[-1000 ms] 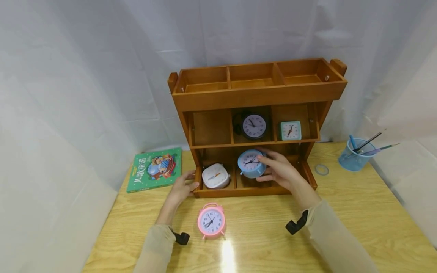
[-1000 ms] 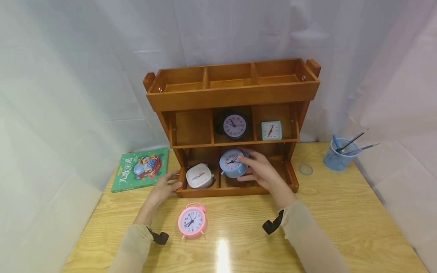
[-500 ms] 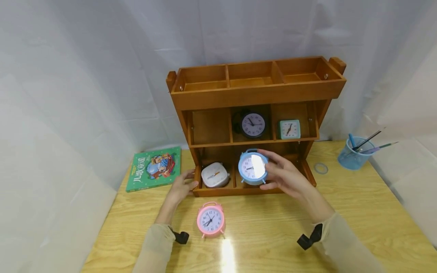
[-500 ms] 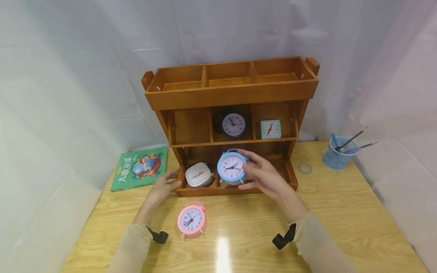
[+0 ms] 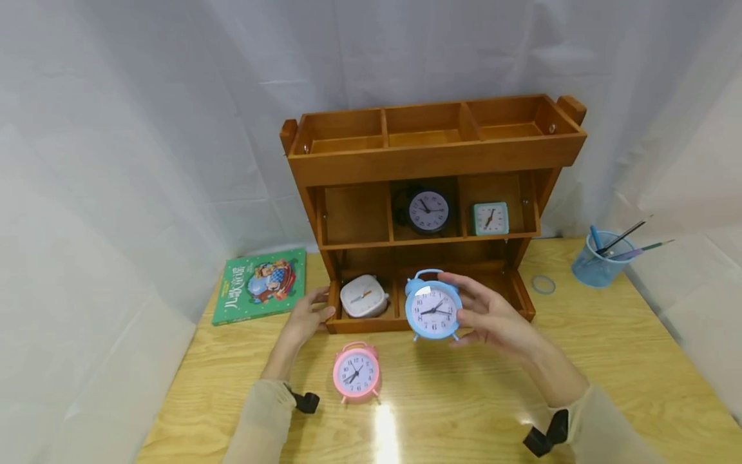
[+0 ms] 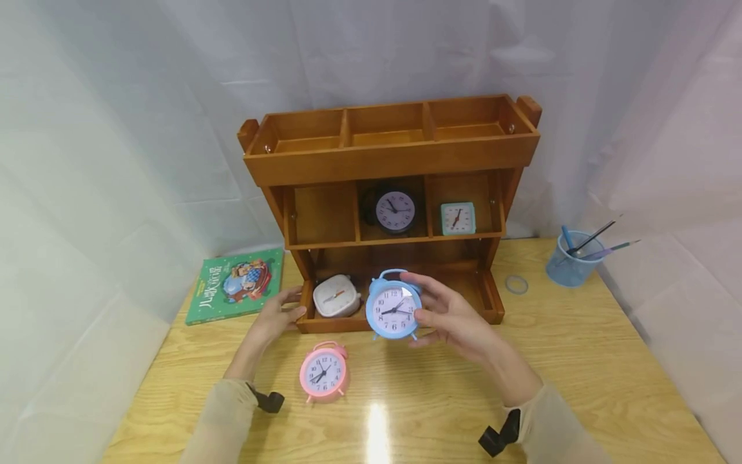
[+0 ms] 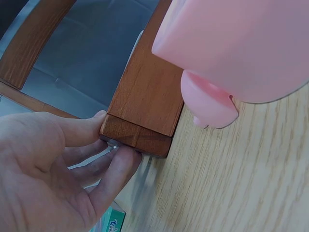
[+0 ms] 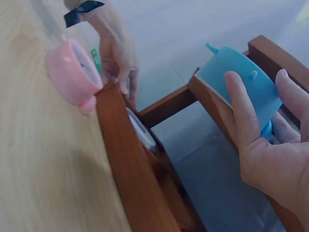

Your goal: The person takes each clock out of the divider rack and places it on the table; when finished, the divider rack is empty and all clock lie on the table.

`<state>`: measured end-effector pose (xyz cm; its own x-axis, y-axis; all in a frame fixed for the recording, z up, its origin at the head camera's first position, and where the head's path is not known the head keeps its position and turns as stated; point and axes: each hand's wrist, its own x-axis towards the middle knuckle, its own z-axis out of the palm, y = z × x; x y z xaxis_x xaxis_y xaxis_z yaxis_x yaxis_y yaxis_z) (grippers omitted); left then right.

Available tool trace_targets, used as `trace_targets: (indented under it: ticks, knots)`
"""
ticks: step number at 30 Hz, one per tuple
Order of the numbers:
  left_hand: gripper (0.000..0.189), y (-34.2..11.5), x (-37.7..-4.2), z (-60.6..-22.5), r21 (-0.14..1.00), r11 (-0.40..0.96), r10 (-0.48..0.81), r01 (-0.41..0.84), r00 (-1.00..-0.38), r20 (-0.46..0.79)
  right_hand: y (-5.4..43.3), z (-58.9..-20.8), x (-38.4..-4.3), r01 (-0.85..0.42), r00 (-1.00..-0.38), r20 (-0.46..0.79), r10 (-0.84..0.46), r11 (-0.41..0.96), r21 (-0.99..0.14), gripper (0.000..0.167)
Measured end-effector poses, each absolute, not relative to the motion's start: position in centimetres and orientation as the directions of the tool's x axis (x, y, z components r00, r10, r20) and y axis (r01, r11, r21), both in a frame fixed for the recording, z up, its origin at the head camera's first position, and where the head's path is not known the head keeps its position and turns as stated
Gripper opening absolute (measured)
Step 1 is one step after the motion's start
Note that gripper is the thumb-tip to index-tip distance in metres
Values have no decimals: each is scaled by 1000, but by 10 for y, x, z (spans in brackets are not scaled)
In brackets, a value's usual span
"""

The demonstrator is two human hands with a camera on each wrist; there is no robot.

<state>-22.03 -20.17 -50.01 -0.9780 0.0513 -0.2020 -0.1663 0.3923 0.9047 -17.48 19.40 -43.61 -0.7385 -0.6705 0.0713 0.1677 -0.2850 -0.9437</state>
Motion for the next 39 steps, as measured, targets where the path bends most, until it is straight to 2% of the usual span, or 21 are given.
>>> trace_targets:
  ticks: [14, 26, 32, 39]
  knots:
    - [56, -204, -217, -497, 906, 404, 57, -129, -985, -165, 185, -497, -152, 365, -622, -115, -775, -157, -918, 63]
    - [58, -203, -220, -501, 907, 390, 62, -160, -978, -199, 174, -521, -151, 418, -586, -170, -792, -115, -901, 61]
    - [57, -204, -219, -501, 905, 396, 60, -154, -979, -193, 171, -519, -152, 386, -594, -225, -772, -28, -922, 62]
    - [57, -204, -219, -501, 906, 390, 55, -165, -978, -202, 167, -506, -150, 141, -700, -265, -663, 236, -962, 59]
